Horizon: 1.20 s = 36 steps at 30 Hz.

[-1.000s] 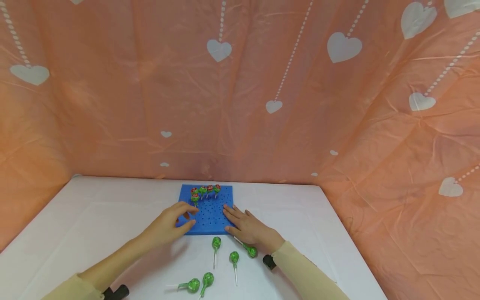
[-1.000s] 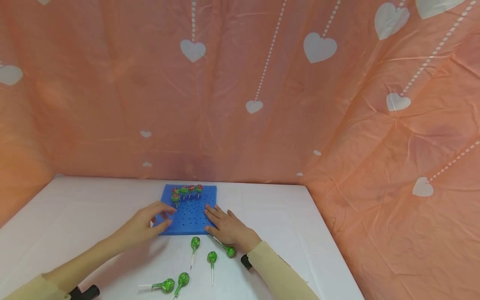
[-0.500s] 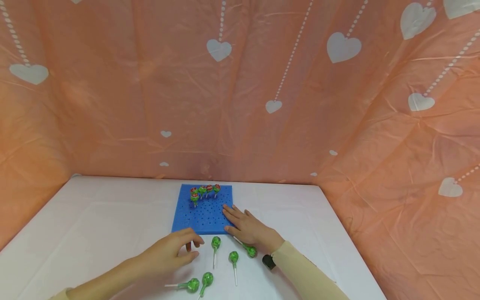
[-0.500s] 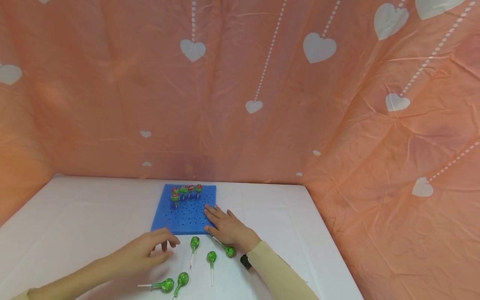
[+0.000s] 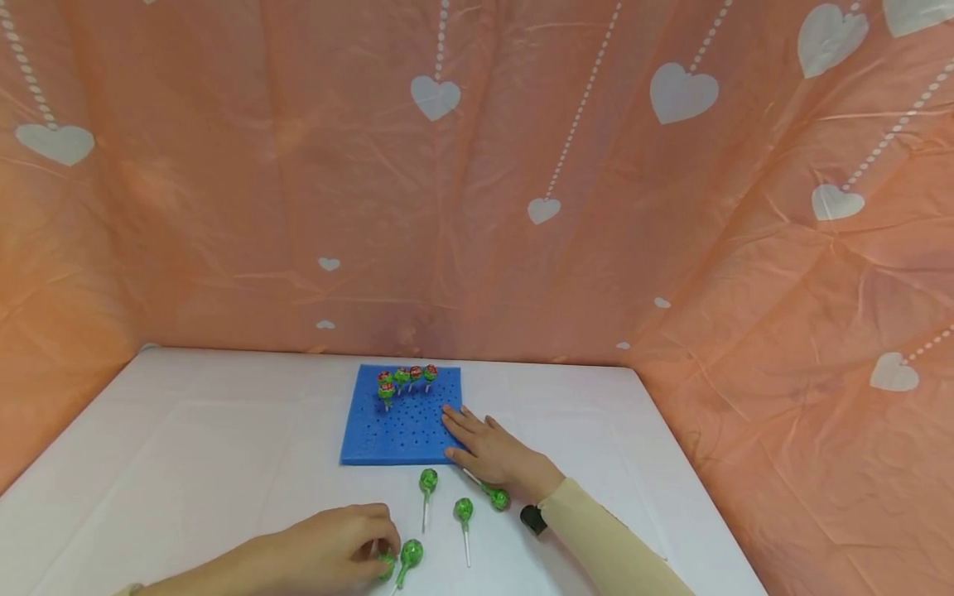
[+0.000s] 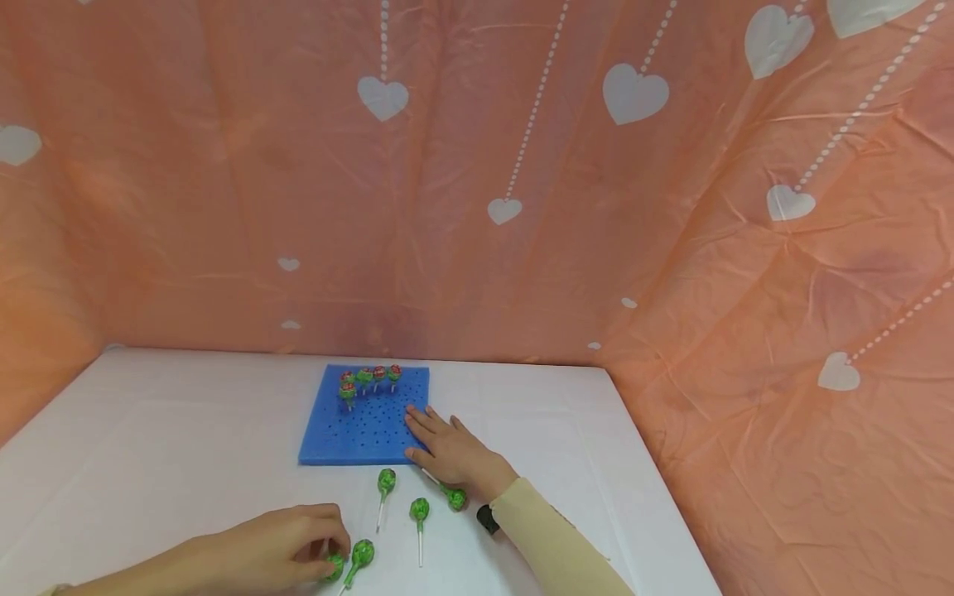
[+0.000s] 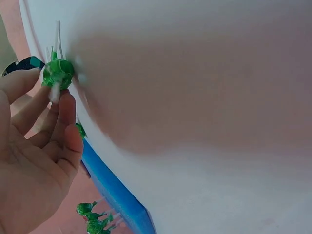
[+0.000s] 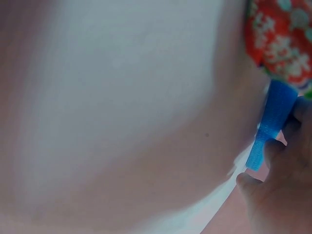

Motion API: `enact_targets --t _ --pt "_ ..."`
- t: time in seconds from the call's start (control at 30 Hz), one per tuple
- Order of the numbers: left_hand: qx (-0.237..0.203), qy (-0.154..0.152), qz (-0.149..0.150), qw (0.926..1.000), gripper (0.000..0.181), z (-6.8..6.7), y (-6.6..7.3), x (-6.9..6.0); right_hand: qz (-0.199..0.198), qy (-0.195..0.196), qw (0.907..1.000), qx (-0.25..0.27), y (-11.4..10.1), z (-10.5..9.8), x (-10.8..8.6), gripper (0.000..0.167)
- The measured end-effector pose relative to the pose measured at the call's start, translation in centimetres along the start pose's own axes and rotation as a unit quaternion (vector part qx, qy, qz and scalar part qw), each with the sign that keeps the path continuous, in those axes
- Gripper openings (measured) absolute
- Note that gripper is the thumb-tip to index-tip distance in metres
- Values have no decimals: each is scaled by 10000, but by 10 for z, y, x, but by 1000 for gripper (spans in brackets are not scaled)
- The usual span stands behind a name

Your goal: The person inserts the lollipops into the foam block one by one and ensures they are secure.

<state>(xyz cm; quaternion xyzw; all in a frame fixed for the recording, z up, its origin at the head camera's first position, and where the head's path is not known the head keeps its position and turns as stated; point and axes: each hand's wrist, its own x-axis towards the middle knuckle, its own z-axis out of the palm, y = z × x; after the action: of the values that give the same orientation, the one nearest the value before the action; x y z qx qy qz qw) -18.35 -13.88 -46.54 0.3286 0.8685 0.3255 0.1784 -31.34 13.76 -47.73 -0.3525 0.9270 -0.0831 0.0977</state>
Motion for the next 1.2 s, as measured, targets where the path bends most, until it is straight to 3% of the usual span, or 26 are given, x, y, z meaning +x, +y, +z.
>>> enact_targets --t 0.3,0.63,0.97,1.2 --pt "-146 -187 -18 9997 12 0 -3 1 21 -27 10000 0 -1 -1 0 65" --pt "-671 -361 -214 9969 10 2 -2 1 -7 -50 10000 31 0 -1 -1 66" --pt "-910 -261 72 9955 13 4 -4 2 22 -51 10000 -16 0 -2 0 66" --pt "-829 -135 293 9960 11 1 -6 2 15 -45 10000 -30 -1 -1 0 66"
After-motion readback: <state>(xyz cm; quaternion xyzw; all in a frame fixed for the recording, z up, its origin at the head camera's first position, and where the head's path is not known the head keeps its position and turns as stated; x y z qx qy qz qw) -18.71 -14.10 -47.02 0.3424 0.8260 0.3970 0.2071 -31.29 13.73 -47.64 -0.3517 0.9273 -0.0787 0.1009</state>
